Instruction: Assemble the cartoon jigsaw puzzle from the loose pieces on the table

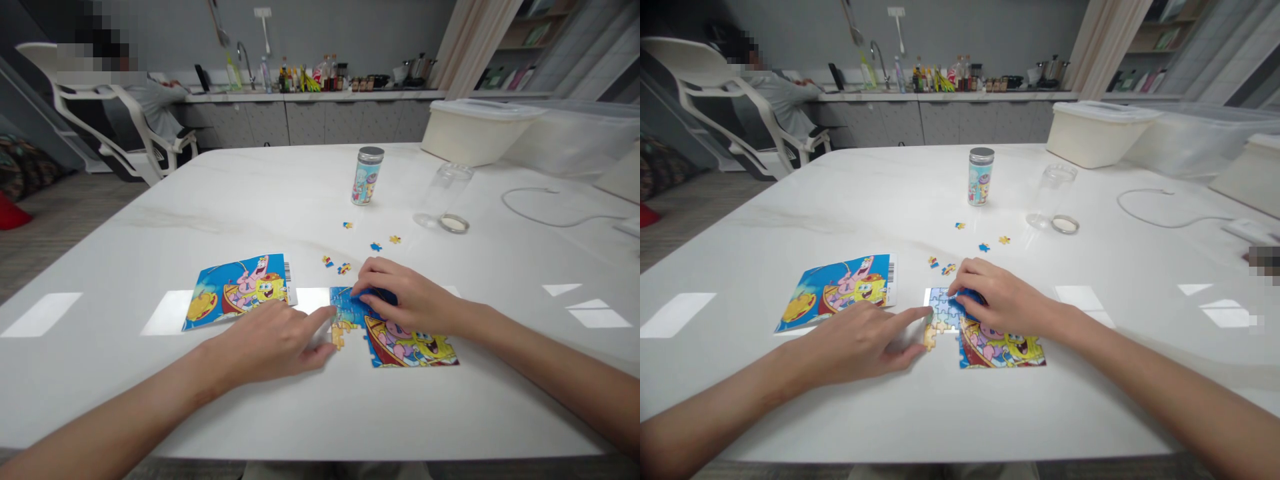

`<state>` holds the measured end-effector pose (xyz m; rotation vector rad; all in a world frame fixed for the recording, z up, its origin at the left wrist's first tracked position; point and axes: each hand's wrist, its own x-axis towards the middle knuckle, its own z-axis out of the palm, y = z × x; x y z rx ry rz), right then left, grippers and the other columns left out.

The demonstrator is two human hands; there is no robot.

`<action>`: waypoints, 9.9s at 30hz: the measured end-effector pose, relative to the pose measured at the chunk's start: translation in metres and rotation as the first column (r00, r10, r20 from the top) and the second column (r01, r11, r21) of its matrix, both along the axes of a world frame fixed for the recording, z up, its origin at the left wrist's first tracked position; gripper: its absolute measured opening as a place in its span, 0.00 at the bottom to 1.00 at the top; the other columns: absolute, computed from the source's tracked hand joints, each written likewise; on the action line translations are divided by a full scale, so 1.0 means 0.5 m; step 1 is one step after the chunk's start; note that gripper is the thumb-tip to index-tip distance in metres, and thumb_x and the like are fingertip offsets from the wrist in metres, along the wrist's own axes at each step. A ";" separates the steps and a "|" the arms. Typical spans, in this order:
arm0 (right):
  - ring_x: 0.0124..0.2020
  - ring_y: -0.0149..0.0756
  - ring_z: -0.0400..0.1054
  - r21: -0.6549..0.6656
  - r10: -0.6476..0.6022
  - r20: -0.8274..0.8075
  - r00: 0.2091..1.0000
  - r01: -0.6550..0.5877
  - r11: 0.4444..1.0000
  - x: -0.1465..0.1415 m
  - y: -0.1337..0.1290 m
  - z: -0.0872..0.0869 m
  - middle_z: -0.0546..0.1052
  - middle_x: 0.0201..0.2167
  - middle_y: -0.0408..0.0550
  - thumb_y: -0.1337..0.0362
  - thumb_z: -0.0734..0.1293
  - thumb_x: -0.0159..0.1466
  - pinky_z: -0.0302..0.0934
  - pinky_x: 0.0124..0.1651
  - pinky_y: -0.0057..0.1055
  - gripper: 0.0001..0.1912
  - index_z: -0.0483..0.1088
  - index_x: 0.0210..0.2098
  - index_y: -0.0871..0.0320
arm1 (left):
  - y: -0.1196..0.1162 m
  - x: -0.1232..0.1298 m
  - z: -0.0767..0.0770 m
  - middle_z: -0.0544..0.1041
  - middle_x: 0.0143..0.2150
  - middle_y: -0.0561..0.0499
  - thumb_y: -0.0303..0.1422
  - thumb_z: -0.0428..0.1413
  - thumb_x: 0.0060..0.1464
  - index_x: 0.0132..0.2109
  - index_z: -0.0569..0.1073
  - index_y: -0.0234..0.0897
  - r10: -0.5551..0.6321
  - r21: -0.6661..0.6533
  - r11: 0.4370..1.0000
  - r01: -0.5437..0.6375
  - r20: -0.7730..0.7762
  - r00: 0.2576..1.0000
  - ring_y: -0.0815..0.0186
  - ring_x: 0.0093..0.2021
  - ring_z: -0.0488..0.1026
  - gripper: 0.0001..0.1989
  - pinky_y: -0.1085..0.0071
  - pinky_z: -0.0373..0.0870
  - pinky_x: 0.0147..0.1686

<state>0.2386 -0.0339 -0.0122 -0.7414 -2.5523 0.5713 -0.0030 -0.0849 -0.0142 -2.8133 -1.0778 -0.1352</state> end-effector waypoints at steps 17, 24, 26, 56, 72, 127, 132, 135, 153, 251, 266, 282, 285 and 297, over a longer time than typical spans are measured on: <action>0.49 0.37 0.66 -0.053 0.073 0.023 0.997 -0.072 0.996 -0.002 0.001 -0.001 0.73 0.47 0.51 0.66 0.58 0.67 0.62 0.52 0.39 0.13 0.65 0.51 0.55 | 0.004 -0.002 0.007 0.73 0.19 0.52 0.46 0.46 0.58 0.52 0.69 0.33 0.055 -0.092 0.994 -0.060 -0.054 0.997 0.62 0.21 0.72 0.24 0.68 0.64 0.22; 0.49 0.37 0.64 -0.034 0.046 0.000 0.999 -0.046 0.998 0.000 0.005 -0.005 0.71 0.46 0.52 0.68 0.56 0.68 0.62 0.51 0.39 0.12 0.65 0.49 0.56 | 0.005 -0.004 0.014 0.73 0.20 0.52 0.48 0.47 0.58 0.53 0.68 0.33 0.047 -0.082 0.995 -0.052 -0.060 0.997 0.63 0.21 0.72 0.25 0.69 0.63 0.22; 0.48 0.37 0.64 -0.009 -0.017 -0.013 1.000 0.017 1.000 0.005 0.011 -0.007 0.70 0.46 0.51 0.69 0.56 0.68 0.61 0.51 0.40 0.12 0.65 0.48 0.56 | 0.009 -0.004 0.015 0.73 0.19 0.53 0.47 0.46 0.58 0.54 0.67 0.34 0.044 -0.086 0.995 -0.049 -0.067 0.997 0.63 0.20 0.71 0.25 0.70 0.62 0.21; 0.40 0.38 0.68 0.016 -0.612 -0.119 0.782 0.618 0.786 0.087 0.136 -0.074 0.74 0.38 0.51 0.76 0.62 0.55 0.62 0.48 0.39 0.13 0.71 0.38 0.60 | 0.168 0.045 0.010 0.76 0.25 0.46 0.40 0.40 0.62 0.38 0.72 0.36 0.338 0.125 0.935 -0.332 -0.029 0.941 0.61 0.25 0.73 0.19 0.69 0.55 0.23; 0.40 0.34 0.68 -0.047 -0.299 -0.123 0.946 0.295 0.954 0.038 0.080 -0.043 0.72 0.40 0.50 0.77 0.60 0.59 0.66 0.45 0.35 0.12 0.68 0.40 0.59 | 0.161 0.050 -0.013 0.76 0.25 0.49 0.41 0.40 0.63 0.49 0.70 0.39 0.329 -0.039 0.944 -0.329 0.015 0.944 0.60 0.30 0.74 0.19 0.70 0.59 0.26; 0.60 0.39 0.60 0.112 -0.006 0.066 0.998 -0.002 0.994 0.022 0.058 -0.040 0.71 0.55 0.47 0.74 0.57 0.65 0.58 0.60 0.46 0.19 0.69 0.51 0.54 | 0.168 0.053 -0.022 0.77 0.27 0.51 0.43 0.46 0.61 0.48 0.74 0.41 0.299 -0.192 0.945 -0.264 0.180 0.937 0.64 0.29 0.72 0.18 0.72 0.58 0.28; 0.63 0.39 0.56 0.120 -0.029 0.082 0.996 0.019 0.993 0.022 0.055 -0.043 0.68 0.59 0.46 0.73 0.57 0.66 0.55 0.62 0.48 0.20 0.67 0.54 0.53 | 0.171 0.055 -0.026 0.77 0.27 0.51 0.44 0.46 0.61 0.48 0.72 0.41 0.307 -0.171 0.945 -0.278 0.175 0.936 0.64 0.29 0.72 0.17 0.72 0.57 0.27; 0.64 0.39 0.54 0.126 0.002 0.107 0.994 -0.016 0.992 0.022 0.052 -0.044 0.66 0.60 0.45 0.73 0.56 0.66 0.54 0.62 0.48 0.21 0.65 0.56 0.53 | 0.168 0.056 -0.021 0.77 0.27 0.51 0.44 0.46 0.61 0.47 0.71 0.41 0.305 -0.181 0.944 -0.275 0.166 0.938 0.64 0.28 0.71 0.17 0.72 0.57 0.27; 0.57 0.38 0.62 0.088 -0.057 0.046 0.997 0.053 0.995 0.021 0.048 -0.034 0.69 0.56 0.50 0.77 0.57 0.63 0.59 0.57 0.44 0.21 0.65 0.52 0.54 | 0.175 0.041 0.001 0.67 0.17 0.60 0.39 0.51 0.57 0.40 0.69 0.40 0.281 -0.387 0.908 -0.163 0.273 0.920 0.69 0.20 0.63 0.09 0.74 0.54 0.25; 0.49 0.39 0.69 -0.004 -0.195 0.027 0.981 0.195 0.981 0.010 0.036 -0.019 0.73 0.49 0.51 0.68 0.57 0.66 0.64 0.51 0.42 0.10 0.66 0.44 0.55 | 0.140 0.086 -0.014 0.79 0.29 0.50 0.40 0.42 0.62 0.57 0.68 0.42 0.224 -0.235 0.954 -0.188 0.140 0.964 0.62 0.30 0.74 0.21 0.69 0.63 0.31; 0.53 0.39 0.64 0.000 -0.217 -0.015 0.976 0.217 0.976 0.013 0.039 -0.026 0.67 0.53 0.53 0.68 0.59 0.65 0.59 0.57 0.42 0.06 0.68 0.37 0.58 | 0.146 0.082 -0.016 0.75 0.25 0.52 0.37 0.46 0.61 0.53 0.69 0.39 0.235 -0.284 0.944 -0.170 0.213 0.948 0.65 0.28 0.71 0.16 0.70 0.62 0.30; 0.51 0.39 0.65 -0.015 -0.230 0.001 0.973 0.230 0.973 0.012 0.036 -0.023 0.68 0.51 0.53 0.65 0.60 0.65 0.59 0.55 0.42 0.07 0.70 0.37 0.58 | 0.147 0.079 -0.015 0.72 0.21 0.57 0.35 0.48 0.60 0.44 0.68 0.40 0.250 -0.357 0.924 -0.136 0.297 0.922 0.68 0.23 0.66 0.08 0.73 0.56 0.27; 0.50 0.39 0.65 -0.028 -0.234 -0.007 0.972 0.233 0.972 0.011 0.035 -0.021 0.68 0.50 0.53 0.65 0.59 0.66 0.59 0.55 0.41 0.08 0.70 0.36 0.58 | 0.147 0.079 -0.013 0.70 0.20 0.58 0.35 0.48 0.60 0.44 0.67 0.40 0.261 -0.378 0.916 -0.133 0.309 0.915 0.68 0.22 0.65 0.08 0.72 0.56 0.27; 0.48 0.38 0.67 -0.026 -0.201 -0.041 0.979 0.200 0.979 0.011 0.032 -0.014 0.69 0.49 0.51 0.66 0.57 0.67 0.62 0.52 0.41 0.11 0.71 0.36 0.57 | 0.135 0.080 -0.008 0.58 0.16 0.62 0.39 0.54 0.56 0.45 0.72 0.40 0.221 -0.375 0.927 -0.029 0.481 0.848 0.72 0.19 0.57 0.12 0.73 0.55 0.25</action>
